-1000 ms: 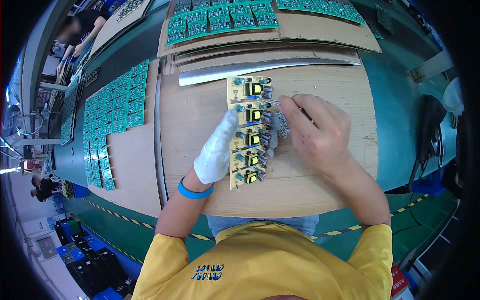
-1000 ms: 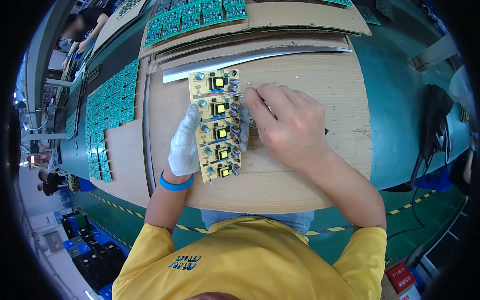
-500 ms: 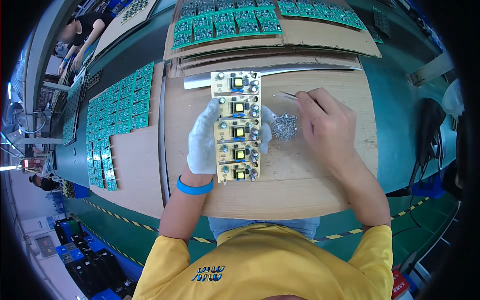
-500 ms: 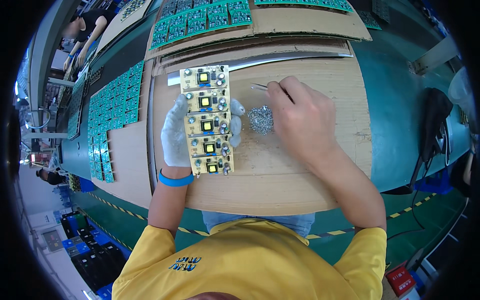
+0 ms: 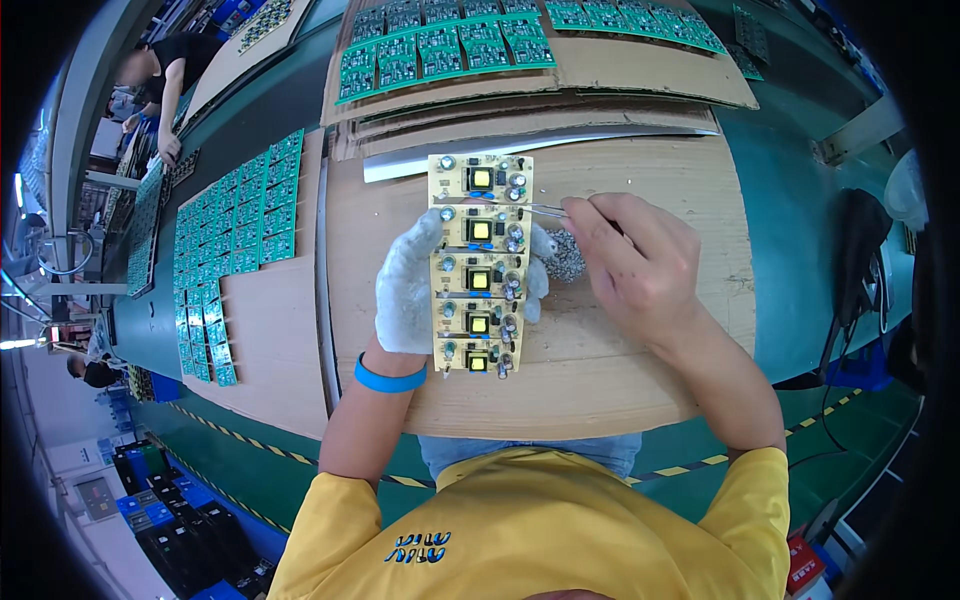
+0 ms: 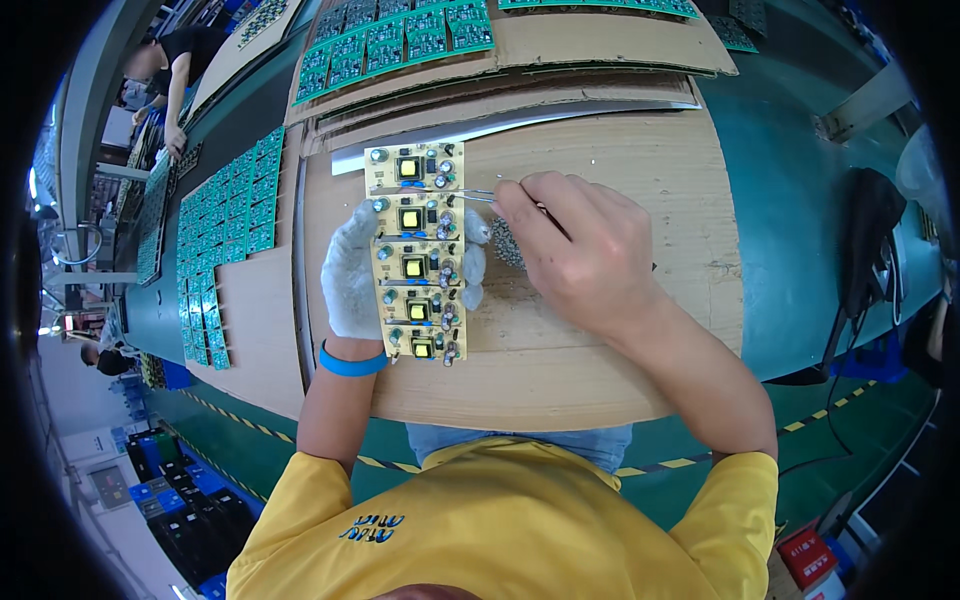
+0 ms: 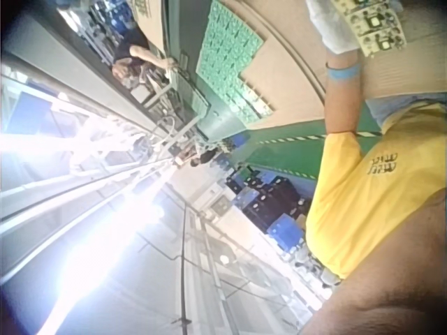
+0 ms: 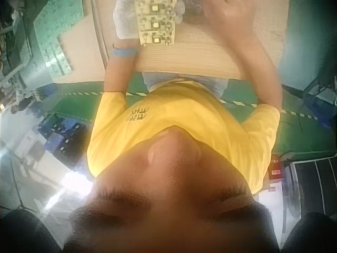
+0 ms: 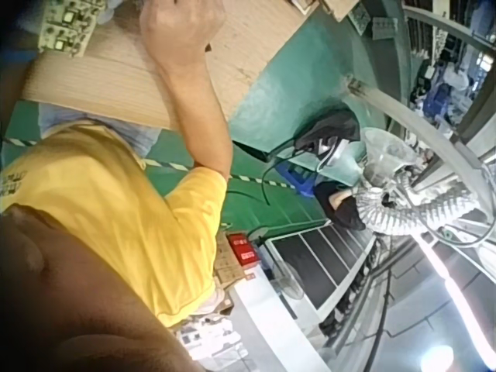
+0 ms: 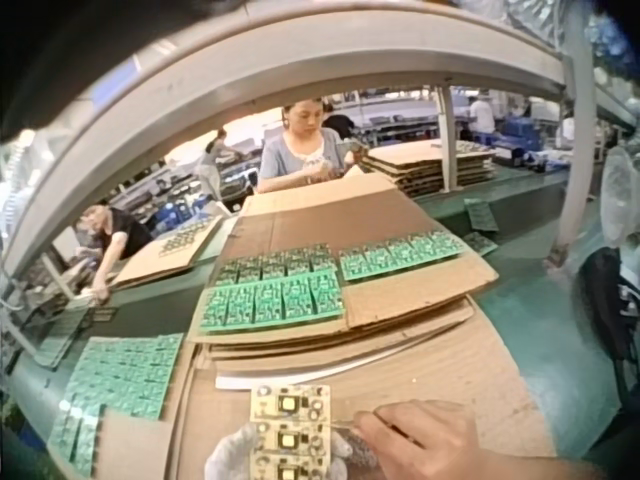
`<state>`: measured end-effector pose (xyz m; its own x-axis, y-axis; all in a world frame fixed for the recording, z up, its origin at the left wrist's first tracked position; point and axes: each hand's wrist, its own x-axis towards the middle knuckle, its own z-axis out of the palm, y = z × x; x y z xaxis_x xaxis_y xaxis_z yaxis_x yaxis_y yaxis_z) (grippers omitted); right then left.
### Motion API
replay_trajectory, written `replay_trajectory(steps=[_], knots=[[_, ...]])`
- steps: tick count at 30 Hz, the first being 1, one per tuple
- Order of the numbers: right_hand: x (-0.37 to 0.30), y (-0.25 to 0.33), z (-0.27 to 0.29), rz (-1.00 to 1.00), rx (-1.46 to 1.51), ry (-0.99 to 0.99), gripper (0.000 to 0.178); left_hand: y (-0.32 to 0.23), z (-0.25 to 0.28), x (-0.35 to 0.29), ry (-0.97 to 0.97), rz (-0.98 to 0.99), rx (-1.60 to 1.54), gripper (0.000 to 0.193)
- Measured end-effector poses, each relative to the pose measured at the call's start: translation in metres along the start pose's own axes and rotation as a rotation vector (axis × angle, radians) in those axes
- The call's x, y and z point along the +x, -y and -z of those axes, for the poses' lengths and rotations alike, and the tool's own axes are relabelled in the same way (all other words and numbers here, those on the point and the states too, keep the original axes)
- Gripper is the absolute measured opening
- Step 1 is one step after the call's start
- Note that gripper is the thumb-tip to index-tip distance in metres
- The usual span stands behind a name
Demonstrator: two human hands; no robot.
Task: Manually assemble components onto printed circuit boards and inspect them at a workstation.
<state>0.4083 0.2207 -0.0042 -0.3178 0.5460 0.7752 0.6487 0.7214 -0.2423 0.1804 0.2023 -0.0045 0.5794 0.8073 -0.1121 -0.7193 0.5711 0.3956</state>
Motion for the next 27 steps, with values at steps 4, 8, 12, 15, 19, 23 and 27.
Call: replay_trajectory(steps=[4,8,12,15,19,23,27], knots=[[0.0,0.0,0.0,0.002,0.004,-0.028,0.026,0.0,0.0,0.001,0.049,-0.01,-0.008,0.071],[0.001,0.001,0.001,0.012,0.007,-0.028,0.026,0.001,0.0,0.0,0.055,-0.009,0.007,0.07],[0.001,0.0,0.001,0.024,0.004,0.005,0.025,0.002,0.001,0.0,0.017,0.002,0.024,0.07],[0.002,-0.002,0.001,0.044,-0.007,0.008,0.024,0.002,-0.003,0.0,-0.012,-0.001,0.031,0.069],[0.0,-0.003,0.004,0.04,0.017,0.074,0.022,0.002,-0.003,-0.004,-0.073,0.025,0.019,0.068],[0.0,-0.005,0.003,0.069,-0.004,0.084,0.022,0.001,-0.001,-0.003,-0.079,0.051,-0.004,0.066],[-0.004,-0.01,0.0,0.086,0.015,0.09,0.021,0.002,0.004,0.0,-0.092,0.082,-0.067,0.064]])
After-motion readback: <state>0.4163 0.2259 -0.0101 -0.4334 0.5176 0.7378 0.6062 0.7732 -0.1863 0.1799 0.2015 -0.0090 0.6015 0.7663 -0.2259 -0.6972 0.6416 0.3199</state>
